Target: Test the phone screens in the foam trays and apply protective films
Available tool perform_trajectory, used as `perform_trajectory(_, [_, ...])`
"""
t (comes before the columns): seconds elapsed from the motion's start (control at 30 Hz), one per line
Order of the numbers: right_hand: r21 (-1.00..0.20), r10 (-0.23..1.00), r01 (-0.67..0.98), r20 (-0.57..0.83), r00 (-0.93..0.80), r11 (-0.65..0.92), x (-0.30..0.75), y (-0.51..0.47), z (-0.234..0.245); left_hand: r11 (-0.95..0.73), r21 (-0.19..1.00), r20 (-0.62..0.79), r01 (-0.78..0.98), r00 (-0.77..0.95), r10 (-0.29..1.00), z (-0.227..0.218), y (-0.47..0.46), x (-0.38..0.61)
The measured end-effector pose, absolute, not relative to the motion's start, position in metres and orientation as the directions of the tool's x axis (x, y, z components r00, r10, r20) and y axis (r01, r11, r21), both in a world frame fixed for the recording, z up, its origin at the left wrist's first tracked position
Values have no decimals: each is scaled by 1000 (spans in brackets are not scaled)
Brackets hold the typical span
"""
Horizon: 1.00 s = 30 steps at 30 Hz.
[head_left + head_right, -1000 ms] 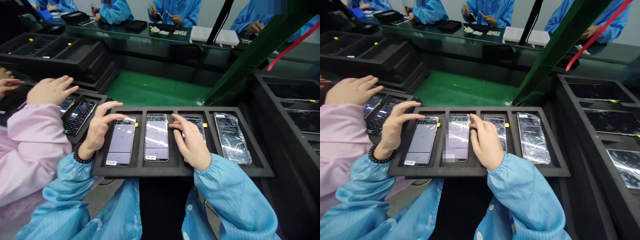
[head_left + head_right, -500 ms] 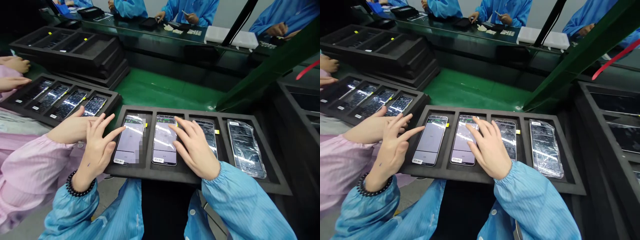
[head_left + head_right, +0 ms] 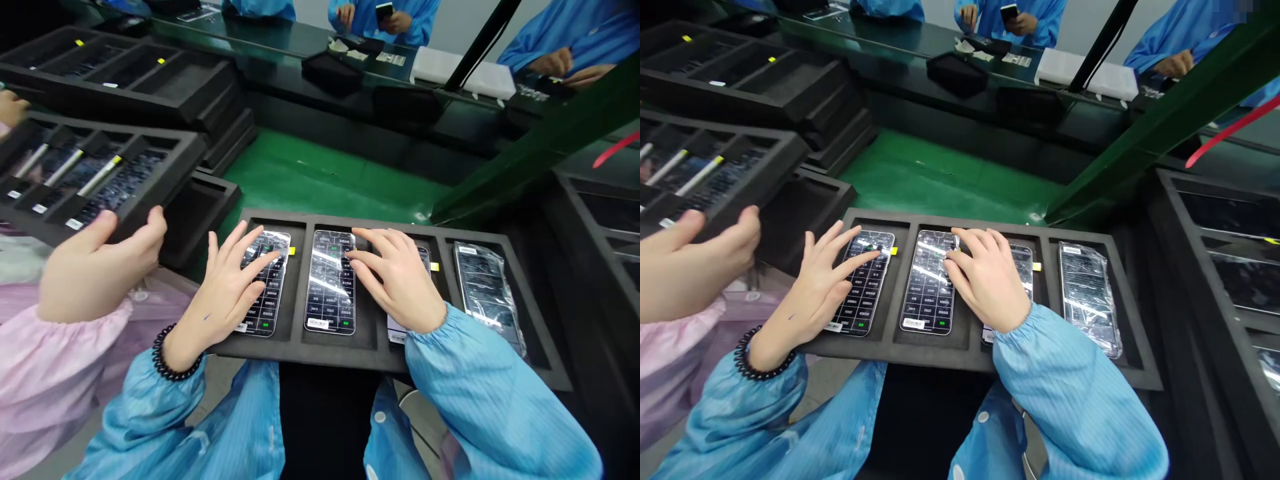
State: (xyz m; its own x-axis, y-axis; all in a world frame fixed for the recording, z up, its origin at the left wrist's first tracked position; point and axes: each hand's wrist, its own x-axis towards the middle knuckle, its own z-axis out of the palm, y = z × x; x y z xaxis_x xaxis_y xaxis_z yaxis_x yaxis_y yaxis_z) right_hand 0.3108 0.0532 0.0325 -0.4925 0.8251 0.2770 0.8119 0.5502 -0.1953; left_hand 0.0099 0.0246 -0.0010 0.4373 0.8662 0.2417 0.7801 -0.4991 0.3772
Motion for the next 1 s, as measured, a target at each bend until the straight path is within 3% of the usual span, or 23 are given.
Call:
perform_trajectory(0.77, [-160,795,806,354,-492,570,312,47,32,-457,434,224,777,398,890,-6,24,6])
perform_trajectory(1.0, [-136,827,839,310,-469,527,311,47,31,-466,446,238,765,400,885,-7,24,5])
